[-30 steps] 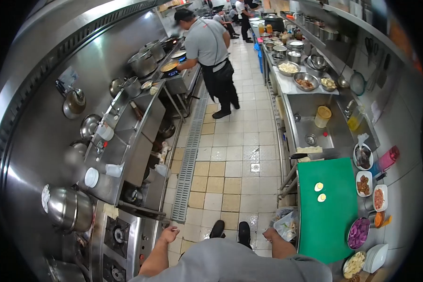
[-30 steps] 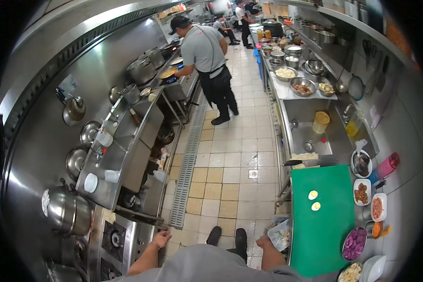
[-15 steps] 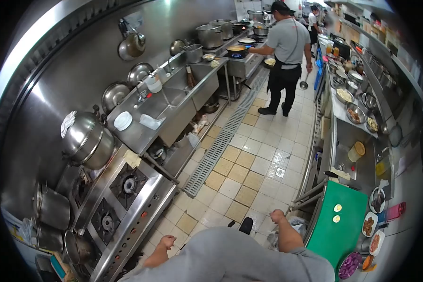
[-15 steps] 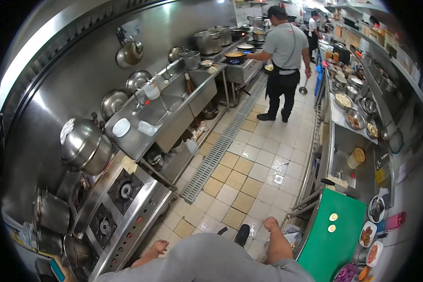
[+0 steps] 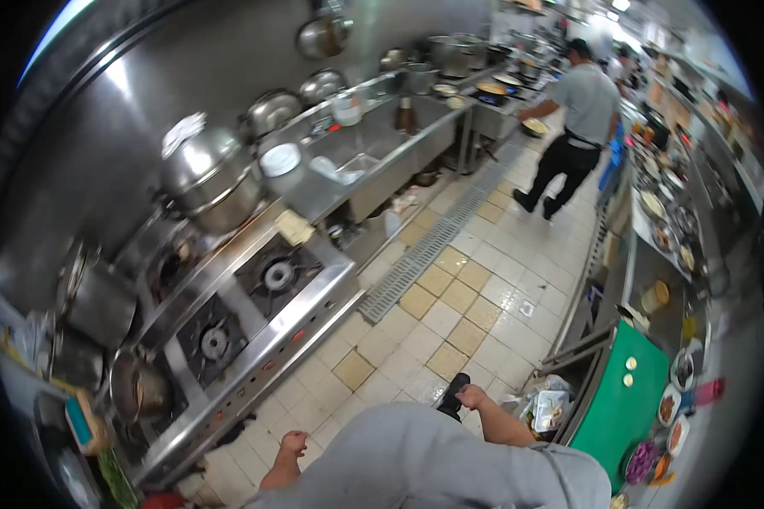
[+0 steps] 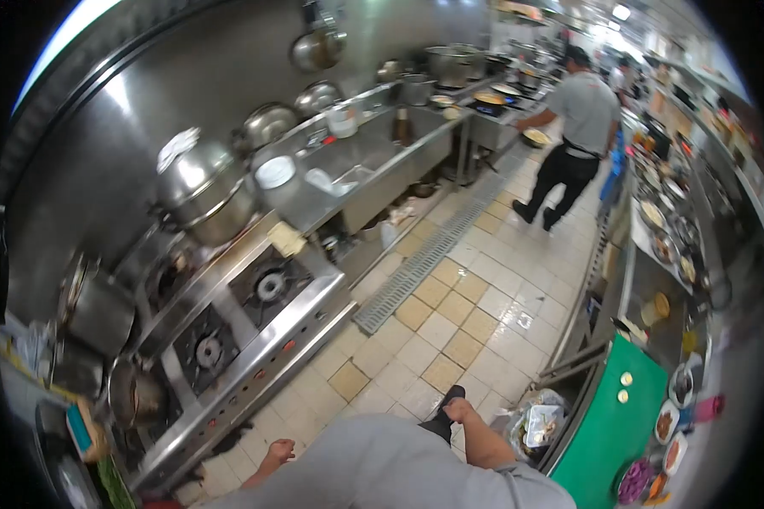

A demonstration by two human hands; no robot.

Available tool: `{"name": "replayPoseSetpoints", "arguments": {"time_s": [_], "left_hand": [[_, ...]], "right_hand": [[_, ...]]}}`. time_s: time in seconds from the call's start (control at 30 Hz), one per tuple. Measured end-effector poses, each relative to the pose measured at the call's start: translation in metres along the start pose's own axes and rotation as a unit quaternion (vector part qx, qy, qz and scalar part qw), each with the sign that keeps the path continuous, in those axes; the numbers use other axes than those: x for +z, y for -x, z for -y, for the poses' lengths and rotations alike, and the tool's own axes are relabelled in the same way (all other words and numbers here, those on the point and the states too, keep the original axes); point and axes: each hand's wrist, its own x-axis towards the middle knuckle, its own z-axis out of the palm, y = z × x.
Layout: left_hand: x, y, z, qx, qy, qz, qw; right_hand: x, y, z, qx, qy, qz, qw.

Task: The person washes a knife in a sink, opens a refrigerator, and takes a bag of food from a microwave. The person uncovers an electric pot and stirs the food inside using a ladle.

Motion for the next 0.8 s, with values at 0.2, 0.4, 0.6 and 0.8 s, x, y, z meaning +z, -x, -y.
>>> {"name": "replayPoseSetpoints", "arguments": {"time_s": [0.2,0.4,0.6,0.8], "left_hand": [[-0.054,0.018,0.073,-0.067,-0.084,0.015,0.994],[-0.049,0.001,0.071,-0.002,-0.063,0.036,0.997],[-0.017,-0.001,0.015,0.012,-0.09,0.067,0.994],[0.02,0.005,-0.035,0.0,-0.093,0.064,0.994]], "right_hand": [[0.052,0.002,0.007,0.025,0.006,0.063,0.998],[0.036,-0.015,-0.019,0.01,0.246,0.077,0.966],[-0.008,-0.038,0.039,0.016,0.166,-0.001,0.986],[-0.013,-0.079,0.057,-0.151,0.158,-0.024,0.976]]}}
